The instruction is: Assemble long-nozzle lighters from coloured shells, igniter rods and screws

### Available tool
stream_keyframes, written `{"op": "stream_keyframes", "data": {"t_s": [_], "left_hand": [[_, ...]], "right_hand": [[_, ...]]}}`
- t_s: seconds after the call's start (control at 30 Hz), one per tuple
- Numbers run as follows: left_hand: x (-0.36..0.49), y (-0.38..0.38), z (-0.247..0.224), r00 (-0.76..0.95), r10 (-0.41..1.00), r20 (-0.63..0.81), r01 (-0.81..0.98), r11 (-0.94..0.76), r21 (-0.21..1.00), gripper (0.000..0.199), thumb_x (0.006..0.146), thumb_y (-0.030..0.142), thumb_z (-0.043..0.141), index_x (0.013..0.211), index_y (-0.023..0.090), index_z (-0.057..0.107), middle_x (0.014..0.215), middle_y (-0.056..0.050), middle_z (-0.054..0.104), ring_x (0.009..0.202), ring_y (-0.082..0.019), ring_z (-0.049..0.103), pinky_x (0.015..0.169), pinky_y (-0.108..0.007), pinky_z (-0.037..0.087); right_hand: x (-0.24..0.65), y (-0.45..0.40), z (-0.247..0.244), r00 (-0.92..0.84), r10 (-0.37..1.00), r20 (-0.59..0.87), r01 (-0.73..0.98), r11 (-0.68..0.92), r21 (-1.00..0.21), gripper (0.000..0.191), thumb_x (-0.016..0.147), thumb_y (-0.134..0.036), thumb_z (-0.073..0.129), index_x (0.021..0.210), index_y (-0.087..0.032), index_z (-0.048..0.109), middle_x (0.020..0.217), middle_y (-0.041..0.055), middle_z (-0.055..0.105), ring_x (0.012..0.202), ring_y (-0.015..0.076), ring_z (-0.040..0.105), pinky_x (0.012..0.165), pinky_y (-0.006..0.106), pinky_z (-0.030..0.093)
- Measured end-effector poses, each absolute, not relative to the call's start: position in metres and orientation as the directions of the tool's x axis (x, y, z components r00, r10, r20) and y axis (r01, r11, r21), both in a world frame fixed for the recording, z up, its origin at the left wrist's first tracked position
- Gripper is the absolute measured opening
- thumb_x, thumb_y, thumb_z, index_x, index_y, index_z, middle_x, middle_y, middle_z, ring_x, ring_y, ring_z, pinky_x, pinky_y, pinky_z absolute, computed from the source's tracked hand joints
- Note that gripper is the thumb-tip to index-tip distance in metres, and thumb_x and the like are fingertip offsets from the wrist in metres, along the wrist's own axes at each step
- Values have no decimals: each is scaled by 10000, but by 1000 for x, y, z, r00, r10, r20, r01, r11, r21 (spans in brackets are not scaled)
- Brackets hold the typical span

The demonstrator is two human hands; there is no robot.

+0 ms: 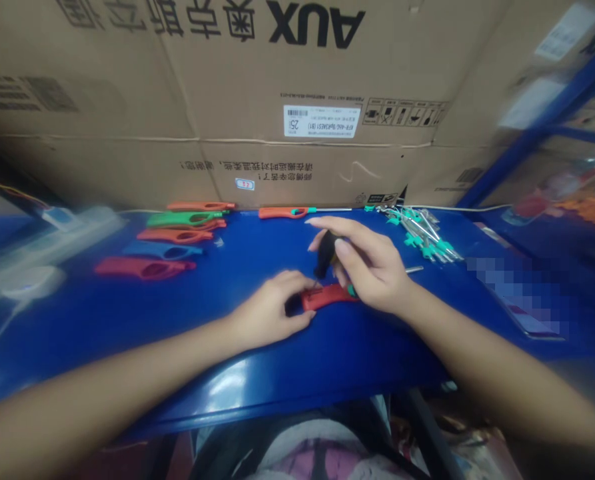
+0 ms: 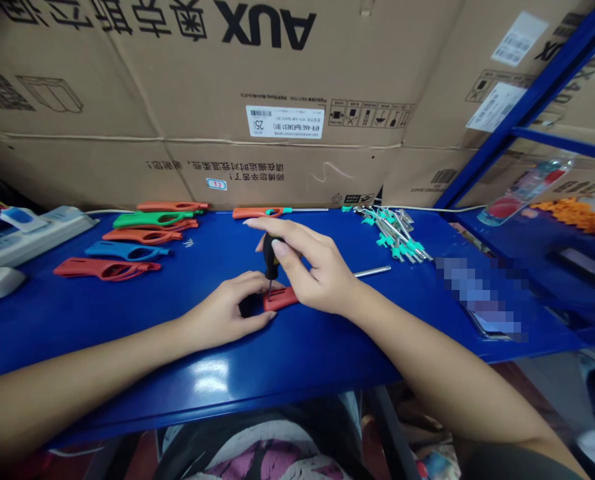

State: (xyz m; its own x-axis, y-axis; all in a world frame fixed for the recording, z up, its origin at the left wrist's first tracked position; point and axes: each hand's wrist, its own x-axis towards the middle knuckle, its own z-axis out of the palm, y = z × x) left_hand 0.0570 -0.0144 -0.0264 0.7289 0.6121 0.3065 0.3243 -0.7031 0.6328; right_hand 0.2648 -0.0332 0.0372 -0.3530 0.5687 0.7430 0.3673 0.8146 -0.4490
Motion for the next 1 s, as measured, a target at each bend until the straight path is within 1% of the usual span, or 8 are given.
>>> {"op": "stream_keyframes", "data": {"t_s": [0.13, 0.2, 0.4, 0.6, 0.73, 0.8, 0.9, 1.0], "left_hand": [[57, -15, -27, 714, 618, 328, 332, -712, 619, 286, 831, 189, 700, 1113, 183, 655, 1059, -56, 687, 994, -222, 638, 929, -376, 509], [57, -15, -27, 716, 616, 328, 332, -714, 616, 275, 829, 185, 700, 1100, 186, 655, 1059, -53, 687, 994, -222, 637, 928, -375, 509], [57, -15, -27, 722, 610, 328, 322, -715, 621, 275, 839, 189, 686, 1113, 189, 657, 1066, -53, 684, 1005, -224, 633, 921, -376, 514], [55, -15, -28, 720, 615, 322, 328, -711, 622, 276, 836, 193, 692, 1108, 190, 648, 1074, -60, 686, 1016, -232, 634, 930, -386, 515], [56, -15, -26, 727, 607, 321, 324, -716, 618, 284, 843, 186, 685, 1125, 189, 652, 1069, -61, 690, 1010, -227, 635, 928, -379, 516], [57, -15, -26, 724, 607, 327, 327, -721, 611, 283, 840, 188, 689, 1121, 188, 655, 1060, -59, 690, 1006, -227, 633, 927, -379, 516], [57, -16, -27, 722, 607, 332, 325, -721, 612, 258, 836, 183, 690, 1091, 186, 653, 1058, -56, 689, 1001, -224, 632, 929, -377, 512], [57, -16, -27, 724, 607, 328, 320, -717, 620, 260, 840, 182, 688, 1097, 193, 648, 1062, -55, 688, 997, -221, 632, 928, -377, 512]], "right_hand": [[266, -32, 37, -329, 429, 841, 486, 841, -238, 207, 919, -270, 673, 1113, -202, 693, 852, 26, 726, 630, 127, 616, 628, 264, 547], [266, -34, 37, -346, 377, 859, 520, 839, -159, 200, 945, -244, 624, 1128, -193, 686, 841, 34, 729, 674, 138, 640, 661, 268, 551], [260, -39, 37, -381, 550, 743, 347, 830, -436, 346, 1016, -190, 423, 1318, -173, 591, 1044, 82, 719, 889, 167, 694, 775, 317, 583], [262, -35, 34, -284, 335, 898, 536, 832, -141, 239, 915, -184, 653, 1151, -174, 687, 859, 41, 730, 656, 137, 618, 635, 273, 535], [262, -35, 34, -318, 426, 847, 426, 863, -274, 364, 984, -111, 423, 1283, -151, 627, 1029, 98, 728, 920, 182, 683, 823, 341, 570], [261, -35, 34, -323, 480, 816, 404, 849, -340, 343, 992, -148, 449, 1288, -166, 622, 1019, 86, 726, 879, 174, 689, 790, 329, 578], [261, -35, 33, -263, 422, 868, 507, 826, -248, 248, 937, -193, 599, 1171, -189, 680, 834, 35, 709, 664, 141, 632, 633, 276, 549], [261, -36, 34, -271, 326, 906, 561, 818, -127, 255, 915, -166, 602, 1154, -182, 687, 826, 50, 712, 710, 162, 643, 650, 291, 553]]}}
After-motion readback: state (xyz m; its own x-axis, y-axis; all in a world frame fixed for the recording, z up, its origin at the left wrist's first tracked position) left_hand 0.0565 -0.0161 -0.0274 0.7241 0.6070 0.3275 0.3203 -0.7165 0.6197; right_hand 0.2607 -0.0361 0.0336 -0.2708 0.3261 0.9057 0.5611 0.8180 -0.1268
